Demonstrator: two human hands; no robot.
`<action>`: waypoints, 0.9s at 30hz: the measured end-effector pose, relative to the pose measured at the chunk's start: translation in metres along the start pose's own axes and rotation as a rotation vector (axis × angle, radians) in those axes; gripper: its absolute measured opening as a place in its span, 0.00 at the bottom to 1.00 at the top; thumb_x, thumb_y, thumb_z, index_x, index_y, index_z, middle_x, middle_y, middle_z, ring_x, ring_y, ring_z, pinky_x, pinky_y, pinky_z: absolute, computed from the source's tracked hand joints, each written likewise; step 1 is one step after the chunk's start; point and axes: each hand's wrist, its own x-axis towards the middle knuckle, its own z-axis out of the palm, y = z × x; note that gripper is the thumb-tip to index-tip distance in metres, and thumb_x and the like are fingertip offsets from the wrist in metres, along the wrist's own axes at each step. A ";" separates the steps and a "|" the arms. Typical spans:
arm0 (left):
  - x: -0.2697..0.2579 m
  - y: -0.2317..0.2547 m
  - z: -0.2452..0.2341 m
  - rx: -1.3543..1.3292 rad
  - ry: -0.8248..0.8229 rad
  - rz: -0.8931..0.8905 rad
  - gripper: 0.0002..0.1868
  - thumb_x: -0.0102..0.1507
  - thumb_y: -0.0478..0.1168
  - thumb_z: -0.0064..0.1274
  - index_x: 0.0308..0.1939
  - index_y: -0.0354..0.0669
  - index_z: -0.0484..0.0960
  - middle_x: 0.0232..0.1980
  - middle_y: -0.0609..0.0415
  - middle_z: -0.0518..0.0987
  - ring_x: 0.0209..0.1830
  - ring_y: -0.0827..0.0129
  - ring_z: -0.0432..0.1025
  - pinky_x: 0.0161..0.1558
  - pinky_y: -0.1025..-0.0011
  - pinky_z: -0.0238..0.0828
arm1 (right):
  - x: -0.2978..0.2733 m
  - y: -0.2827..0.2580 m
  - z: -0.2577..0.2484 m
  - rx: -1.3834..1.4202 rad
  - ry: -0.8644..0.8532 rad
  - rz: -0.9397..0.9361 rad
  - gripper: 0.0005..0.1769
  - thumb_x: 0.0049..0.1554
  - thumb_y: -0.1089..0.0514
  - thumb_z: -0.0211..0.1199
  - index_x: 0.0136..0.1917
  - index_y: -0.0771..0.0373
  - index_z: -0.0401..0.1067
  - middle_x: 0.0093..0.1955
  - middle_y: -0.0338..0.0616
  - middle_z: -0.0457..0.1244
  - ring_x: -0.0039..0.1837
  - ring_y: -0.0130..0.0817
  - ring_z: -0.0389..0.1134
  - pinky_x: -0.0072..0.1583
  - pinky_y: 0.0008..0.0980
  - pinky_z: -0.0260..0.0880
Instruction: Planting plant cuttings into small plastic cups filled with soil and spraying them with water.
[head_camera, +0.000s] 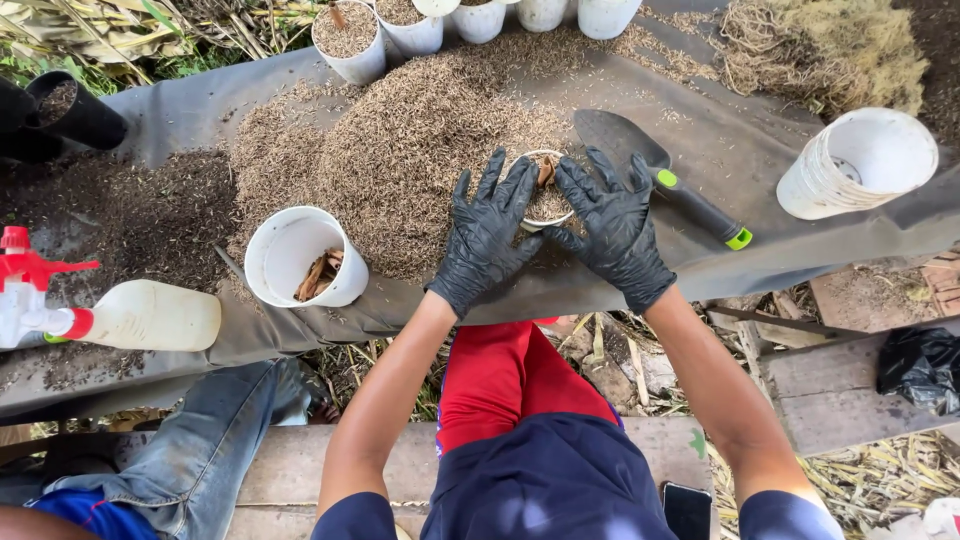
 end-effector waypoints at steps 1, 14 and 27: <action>0.003 -0.001 -0.002 -0.003 0.000 -0.001 0.47 0.65 0.70 0.38 0.83 0.56 0.49 0.83 0.54 0.58 0.84 0.53 0.45 0.77 0.42 0.32 | 0.003 0.003 0.002 -0.001 -0.003 0.000 0.42 0.65 0.32 0.46 0.85 0.50 0.49 0.87 0.47 0.44 0.86 0.54 0.37 0.79 0.68 0.21; 0.011 -0.004 -0.001 0.021 -0.016 -0.010 0.54 0.58 0.71 0.51 0.82 0.59 0.49 0.83 0.58 0.57 0.84 0.56 0.46 0.76 0.39 0.37 | 0.019 0.011 0.011 -0.066 -0.014 -0.068 0.55 0.58 0.16 0.40 0.82 0.55 0.56 0.84 0.48 0.51 0.84 0.48 0.46 0.77 0.69 0.28; 0.007 0.002 -0.015 -0.045 0.010 -0.042 0.61 0.56 0.67 0.59 0.84 0.52 0.44 0.85 0.50 0.52 0.85 0.51 0.45 0.76 0.44 0.42 | -0.048 -0.004 0.032 0.223 0.395 0.110 0.52 0.56 0.35 0.68 0.82 0.61 0.54 0.77 0.58 0.54 0.76 0.62 0.54 0.74 0.60 0.52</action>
